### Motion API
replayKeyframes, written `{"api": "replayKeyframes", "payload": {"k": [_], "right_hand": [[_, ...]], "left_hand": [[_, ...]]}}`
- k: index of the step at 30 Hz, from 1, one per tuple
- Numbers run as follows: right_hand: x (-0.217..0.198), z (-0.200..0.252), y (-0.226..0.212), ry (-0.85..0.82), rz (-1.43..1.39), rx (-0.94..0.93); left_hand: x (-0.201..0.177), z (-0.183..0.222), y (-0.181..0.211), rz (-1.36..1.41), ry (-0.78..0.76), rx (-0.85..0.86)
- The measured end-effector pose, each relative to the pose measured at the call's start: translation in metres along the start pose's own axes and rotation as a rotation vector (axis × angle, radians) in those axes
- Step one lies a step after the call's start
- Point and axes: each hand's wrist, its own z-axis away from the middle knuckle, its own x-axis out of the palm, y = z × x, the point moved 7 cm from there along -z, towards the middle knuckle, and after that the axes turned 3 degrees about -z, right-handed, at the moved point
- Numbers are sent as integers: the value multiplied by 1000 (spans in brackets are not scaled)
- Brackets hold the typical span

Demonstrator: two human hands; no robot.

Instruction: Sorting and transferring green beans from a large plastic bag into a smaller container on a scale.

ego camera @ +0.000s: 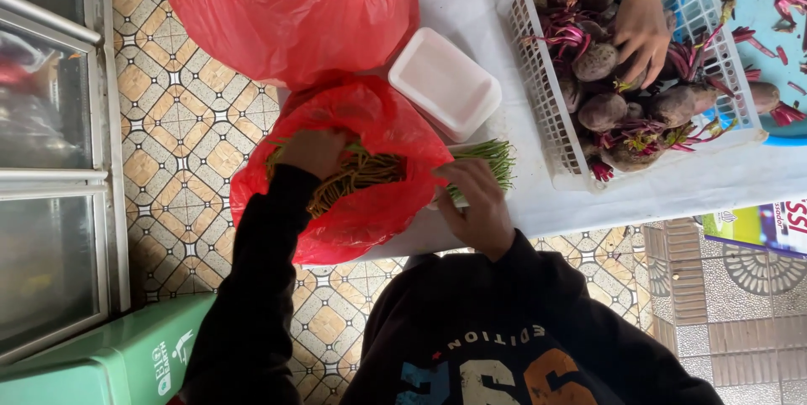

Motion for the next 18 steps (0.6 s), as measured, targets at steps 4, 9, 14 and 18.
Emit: {"api": "replayKeyframes", "payload": {"k": [4,9,14,18], "right_hand": [[35,-23,-31,-192,-70,-145],[142,-15,36,-721,290,-173],[226,-15,61,-710,588,-310],[254,4,31,-732,522,-560]], "left_hand": [[-41,14,-40,99,18,-181],[-104,27,-88,-27,380,-336],[-102,37,-72,169,276,-389],[-114,95,-27,263,125,-401]]}}
